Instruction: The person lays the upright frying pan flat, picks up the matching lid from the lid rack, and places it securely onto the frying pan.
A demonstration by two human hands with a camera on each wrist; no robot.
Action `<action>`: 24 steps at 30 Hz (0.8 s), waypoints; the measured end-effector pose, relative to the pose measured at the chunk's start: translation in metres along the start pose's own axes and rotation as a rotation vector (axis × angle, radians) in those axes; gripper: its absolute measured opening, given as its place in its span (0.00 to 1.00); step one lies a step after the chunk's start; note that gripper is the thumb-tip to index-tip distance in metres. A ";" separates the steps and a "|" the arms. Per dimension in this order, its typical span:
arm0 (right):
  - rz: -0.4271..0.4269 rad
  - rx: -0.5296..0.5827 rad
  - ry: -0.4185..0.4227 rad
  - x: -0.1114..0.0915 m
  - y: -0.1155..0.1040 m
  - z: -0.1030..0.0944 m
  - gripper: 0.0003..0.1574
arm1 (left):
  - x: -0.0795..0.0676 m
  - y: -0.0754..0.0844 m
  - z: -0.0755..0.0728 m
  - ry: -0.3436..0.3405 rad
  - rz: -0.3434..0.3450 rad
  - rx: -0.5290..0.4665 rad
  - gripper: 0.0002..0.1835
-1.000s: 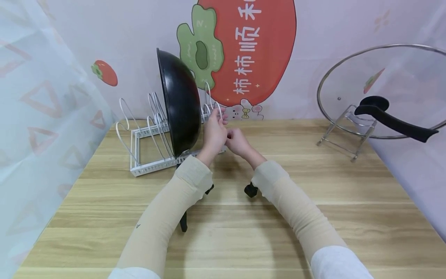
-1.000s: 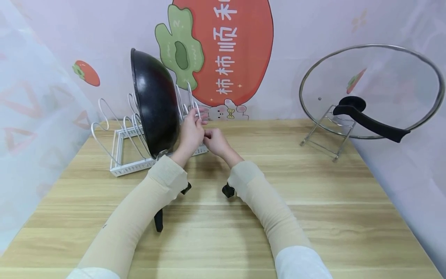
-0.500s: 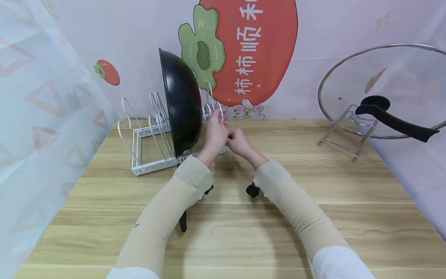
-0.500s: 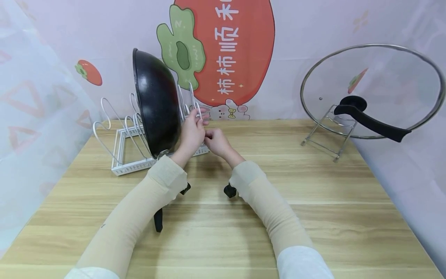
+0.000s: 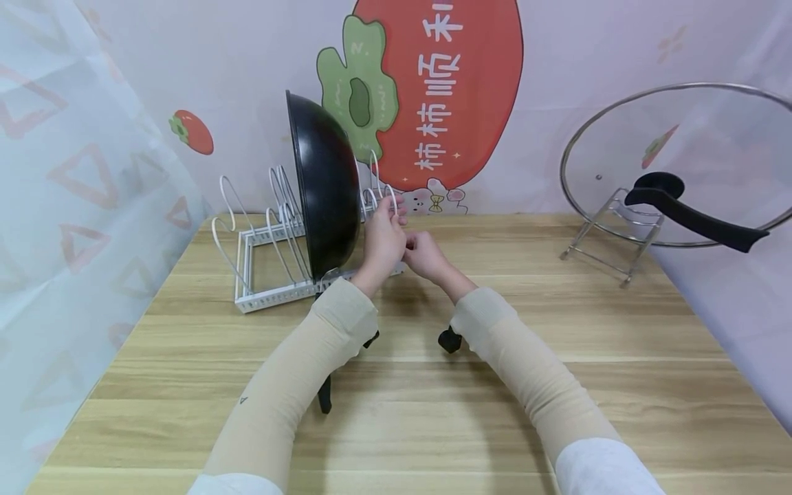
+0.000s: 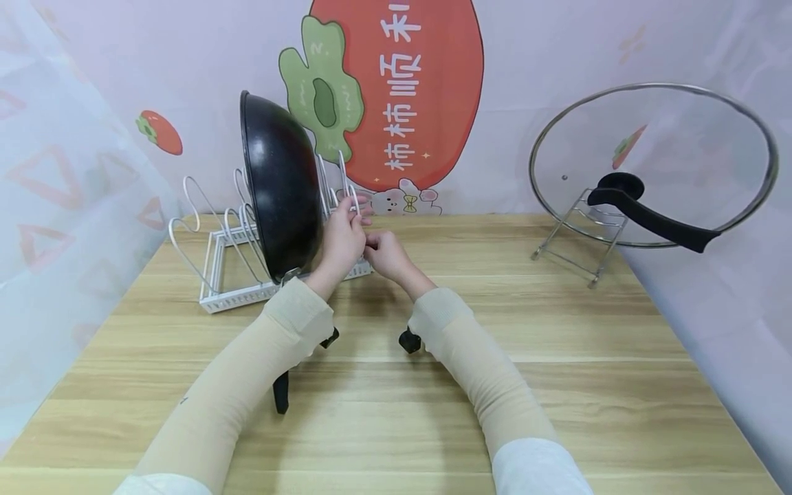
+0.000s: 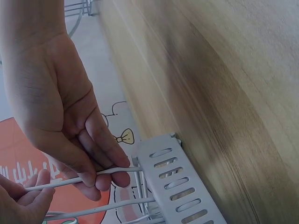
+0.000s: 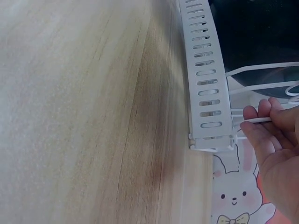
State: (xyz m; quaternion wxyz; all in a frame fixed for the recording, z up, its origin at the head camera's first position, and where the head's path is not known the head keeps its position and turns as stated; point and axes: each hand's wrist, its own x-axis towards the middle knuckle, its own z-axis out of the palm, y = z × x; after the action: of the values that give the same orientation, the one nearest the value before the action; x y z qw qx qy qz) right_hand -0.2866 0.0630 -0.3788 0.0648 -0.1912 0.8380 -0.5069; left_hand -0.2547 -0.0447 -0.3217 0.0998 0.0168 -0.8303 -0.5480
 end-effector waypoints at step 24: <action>-0.026 -0.011 -0.002 -0.002 0.003 -0.002 0.13 | -0.006 0.002 0.000 -0.027 -0.002 -0.113 0.20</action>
State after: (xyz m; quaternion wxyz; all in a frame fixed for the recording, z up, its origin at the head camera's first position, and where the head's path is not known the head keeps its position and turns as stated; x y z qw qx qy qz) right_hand -0.2858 0.0667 -0.3807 0.0579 -0.2027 0.8382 -0.5031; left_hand -0.2489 -0.0429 -0.3211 0.0889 0.0045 -0.7992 -0.5944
